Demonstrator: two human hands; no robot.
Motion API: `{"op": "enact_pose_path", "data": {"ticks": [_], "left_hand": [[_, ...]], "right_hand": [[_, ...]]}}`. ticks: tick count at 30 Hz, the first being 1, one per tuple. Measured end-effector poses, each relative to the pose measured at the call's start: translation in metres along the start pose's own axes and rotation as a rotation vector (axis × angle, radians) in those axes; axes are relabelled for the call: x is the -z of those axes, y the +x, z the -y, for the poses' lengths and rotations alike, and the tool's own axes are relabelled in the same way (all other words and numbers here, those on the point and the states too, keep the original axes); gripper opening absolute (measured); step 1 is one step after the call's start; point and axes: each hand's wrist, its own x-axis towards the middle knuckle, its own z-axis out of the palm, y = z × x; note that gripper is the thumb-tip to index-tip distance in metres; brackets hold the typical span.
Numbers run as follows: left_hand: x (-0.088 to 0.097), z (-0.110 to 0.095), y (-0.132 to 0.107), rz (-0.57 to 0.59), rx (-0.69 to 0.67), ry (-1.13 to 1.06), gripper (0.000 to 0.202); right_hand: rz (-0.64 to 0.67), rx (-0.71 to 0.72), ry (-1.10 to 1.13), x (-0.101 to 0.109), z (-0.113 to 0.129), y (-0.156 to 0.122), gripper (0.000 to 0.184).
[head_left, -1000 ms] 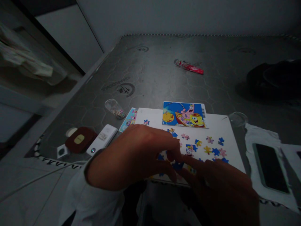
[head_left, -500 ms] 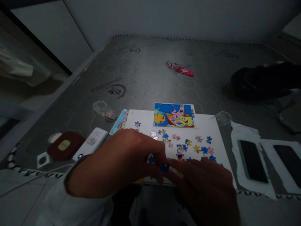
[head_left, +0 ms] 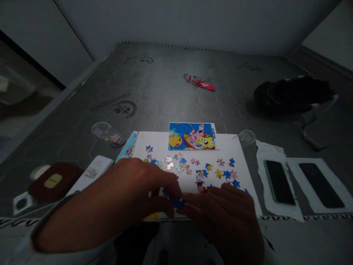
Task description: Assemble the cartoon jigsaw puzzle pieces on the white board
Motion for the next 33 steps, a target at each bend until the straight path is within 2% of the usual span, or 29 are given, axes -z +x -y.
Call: {"op": "enact_pose_path", "data": {"ticks": [4, 10, 17, 24, 33], "left_hand": [[0.0017, 0.0002, 0.0002, 0.029, -0.009, -0.010, 0.022], [0.0035, -0.0013, 0.0018, 0.053, -0.006, 0.014, 0.024], [0.0020, 0.0000, 0.0028, 0.027, -0.033, 0.037, 0.022], [-0.0015, 0.0052, -0.0005, -0.034, -0.122, 0.031, 0.022], [-0.0029, 0.0072, -0.0025, -0.021, -0.123, 0.028, 0.019]], "right_hand": [[-0.053, 0.003, 0.002, -0.0031, -0.0001, 0.0003, 0.017], [-0.060, 0.011, -0.001, -0.0040, 0.0009, 0.0013, 0.014], [-0.057, 0.015, 0.001, -0.0045, 0.0007, -0.0002, 0.013], [-0.060, 0.032, -0.010, -0.0052, 0.0013, 0.0008, 0.013], [-0.043, 0.052, -0.020, -0.0052, 0.0017, -0.0005, 0.013]]}}
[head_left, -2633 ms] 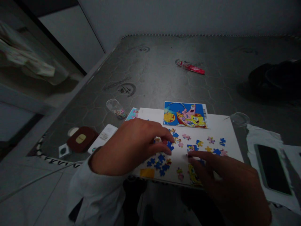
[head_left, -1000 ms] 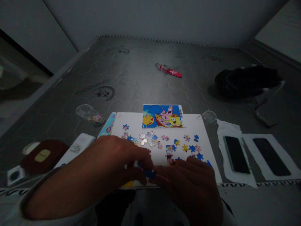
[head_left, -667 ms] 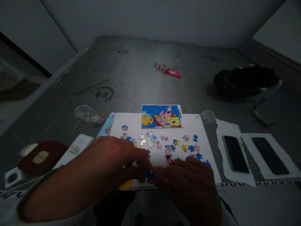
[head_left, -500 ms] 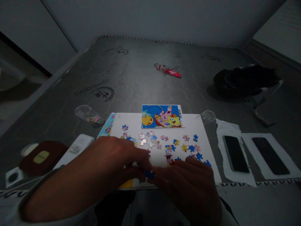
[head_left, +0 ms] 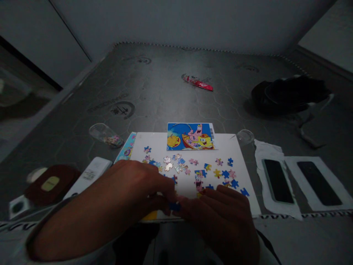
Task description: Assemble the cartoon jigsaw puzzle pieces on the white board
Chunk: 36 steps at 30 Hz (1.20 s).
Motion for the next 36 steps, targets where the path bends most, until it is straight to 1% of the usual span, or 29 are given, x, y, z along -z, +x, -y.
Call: {"op": "enact_pose_path", "data": {"ticks": [5, 10, 13, 17, 22, 25, 29, 32, 36], "left_hand": [[0.0019, -0.0015, 0.0024, 0.016, -0.001, 0.012, 0.018], [0.0020, -0.0027, 0.0007, 0.018, 0.020, 0.016, 0.021], [0.0016, -0.0027, 0.0005, 0.004, 0.027, 0.006, 0.023], [0.0023, -0.0032, 0.0022, 0.028, 0.054, 0.015, 0.022], [0.0030, -0.0039, 0.0031, 0.017, 0.025, 0.001, 0.020], [0.0037, -0.0045, 0.0030, 0.029, 0.038, 0.001, 0.020], [0.0041, -0.0054, 0.0024, -0.003, 0.019, -0.003, 0.019], [0.0026, -0.0044, 0.0011, -0.006, 0.018, -0.003, 0.021], [-0.0005, -0.0019, -0.0002, -0.024, 0.023, -0.004, 0.023]], "right_hand": [[-0.001, 0.017, 0.006, -0.0010, 0.0004, 0.0009, 0.012], [0.006, 0.011, -0.004, -0.0011, 0.0001, 0.0008, 0.014], [0.004, -0.005, 0.004, 0.0006, -0.0014, 0.0003, 0.014], [0.033, -0.033, 0.018, 0.0029, -0.0045, -0.0011, 0.012], [0.032, -0.038, 0.012, 0.0032, -0.0058, -0.0037, 0.007], [0.030, -0.032, 0.019, 0.0033, -0.0057, -0.0043, 0.008], [0.038, -0.028, 0.016, 0.0031, -0.0054, -0.0040, 0.010], [0.020, -0.044, 0.009, 0.0020, -0.0048, -0.0031, 0.010], [0.018, -0.038, 0.009, 0.0012, -0.0044, -0.0013, 0.015]]}}
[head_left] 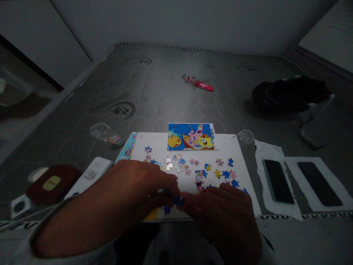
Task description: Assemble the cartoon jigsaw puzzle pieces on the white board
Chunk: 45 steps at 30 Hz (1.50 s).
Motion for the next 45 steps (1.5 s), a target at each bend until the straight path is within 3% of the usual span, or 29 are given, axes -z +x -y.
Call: {"op": "enact_pose_path", "data": {"ticks": [6, 11, 32, 45], "left_hand": [[0.0021, -0.0049, 0.0038, 0.056, 0.088, -0.018, 0.027], [0.0027, -0.0052, 0.0036, 0.028, 0.040, -0.046, 0.026], [-0.0011, -0.0041, 0.0003, 0.017, 0.065, -0.034, 0.022], [-0.0019, -0.0020, 0.0018, 0.013, 0.043, 0.008, 0.021]], "right_hand": [[0.015, -0.005, -0.005, 0.0014, 0.0006, 0.0005, 0.015], [0.007, 0.007, -0.004, 0.0005, 0.0025, 0.0018, 0.021], [-0.002, 0.011, -0.016, 0.0008, 0.0025, 0.0034, 0.020], [0.005, 0.026, -0.016, 0.0015, 0.0028, 0.0010, 0.011]]}}
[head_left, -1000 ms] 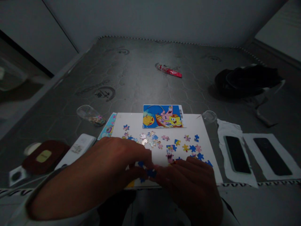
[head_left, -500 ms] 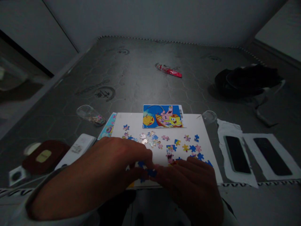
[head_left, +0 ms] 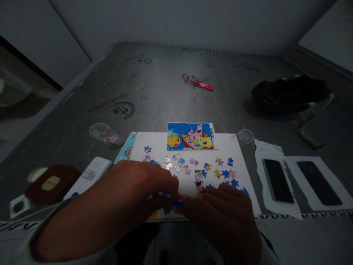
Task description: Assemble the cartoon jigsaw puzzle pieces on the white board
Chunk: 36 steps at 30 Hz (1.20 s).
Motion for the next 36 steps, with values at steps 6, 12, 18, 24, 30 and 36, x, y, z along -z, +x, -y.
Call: {"op": "enact_pose_path", "data": {"ticks": [6, 12, 18, 24, 30, 36], "left_hand": [[0.0012, 0.0003, -0.0017, -0.005, -0.019, 0.000, 0.024], [0.0003, -0.0019, 0.0000, -0.017, 0.000, 0.021, 0.024], [0.0017, -0.0039, 0.0029, -0.016, -0.016, 0.035, 0.026], [0.0019, -0.0032, 0.0004, -0.027, -0.036, 0.046, 0.027], [0.0005, -0.0010, 0.0005, -0.036, -0.060, 0.037, 0.025], [-0.0017, 0.0012, -0.0011, -0.042, -0.063, 0.039, 0.025]], "right_hand": [[0.001, 0.020, -0.017, -0.0009, -0.0018, -0.0002, 0.009], [-0.007, 0.043, -0.032, -0.0007, -0.0021, -0.0002, 0.007], [0.020, 0.038, -0.026, 0.0004, -0.0012, 0.0003, 0.012], [0.012, 0.046, -0.031, 0.0002, -0.0011, 0.0011, 0.015], [0.018, 0.046, -0.018, -0.0001, -0.0012, 0.0003, 0.013], [0.017, 0.045, -0.009, -0.0004, -0.0020, 0.0001, 0.010]]}}
